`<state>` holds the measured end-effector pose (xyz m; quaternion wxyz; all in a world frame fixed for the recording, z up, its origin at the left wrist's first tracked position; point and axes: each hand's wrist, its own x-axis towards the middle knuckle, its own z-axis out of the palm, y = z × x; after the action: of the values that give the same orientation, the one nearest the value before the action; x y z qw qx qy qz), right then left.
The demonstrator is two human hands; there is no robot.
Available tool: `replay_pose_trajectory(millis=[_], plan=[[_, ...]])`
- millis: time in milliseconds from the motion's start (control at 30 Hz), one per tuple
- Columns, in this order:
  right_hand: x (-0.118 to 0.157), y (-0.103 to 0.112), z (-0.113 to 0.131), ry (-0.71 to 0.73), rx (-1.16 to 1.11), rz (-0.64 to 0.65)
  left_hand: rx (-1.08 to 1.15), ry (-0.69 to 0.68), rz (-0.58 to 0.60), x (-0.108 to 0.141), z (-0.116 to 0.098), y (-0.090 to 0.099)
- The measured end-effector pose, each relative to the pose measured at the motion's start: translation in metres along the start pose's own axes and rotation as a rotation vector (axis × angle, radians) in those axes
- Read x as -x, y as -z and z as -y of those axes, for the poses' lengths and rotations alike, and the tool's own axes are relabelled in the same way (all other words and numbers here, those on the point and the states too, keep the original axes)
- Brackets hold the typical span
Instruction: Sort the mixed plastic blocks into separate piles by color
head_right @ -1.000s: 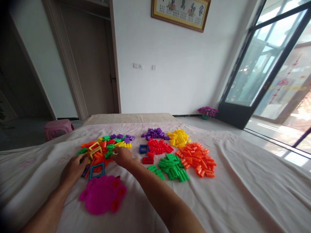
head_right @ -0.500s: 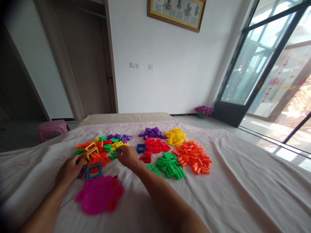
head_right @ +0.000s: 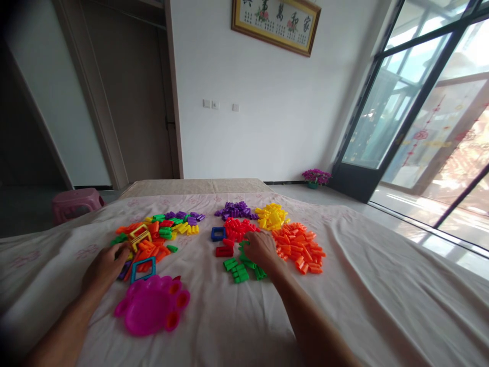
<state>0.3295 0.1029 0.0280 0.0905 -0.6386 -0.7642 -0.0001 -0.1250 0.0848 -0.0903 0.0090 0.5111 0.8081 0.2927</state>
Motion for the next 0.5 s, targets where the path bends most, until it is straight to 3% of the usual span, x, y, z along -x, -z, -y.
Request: replay_pose_trajectory(millis=[167, 367, 500], plan=[[0.005, -0.005, 0.024, 0.127, -0.12, -0.065, -0.012, 0.023, 0.017, 0.0, -0.002, 0.001], [-0.009, -0.037, 0.097, 0.347, -0.322, 0.01, -0.018, 0.027, 0.018, 0.001, -0.005, 0.003], [-0.027, -0.063, 0.145, 0.397, -0.405, 0.049, -0.011, 0.032, 0.018, 0.002, -0.006, 0.004]])
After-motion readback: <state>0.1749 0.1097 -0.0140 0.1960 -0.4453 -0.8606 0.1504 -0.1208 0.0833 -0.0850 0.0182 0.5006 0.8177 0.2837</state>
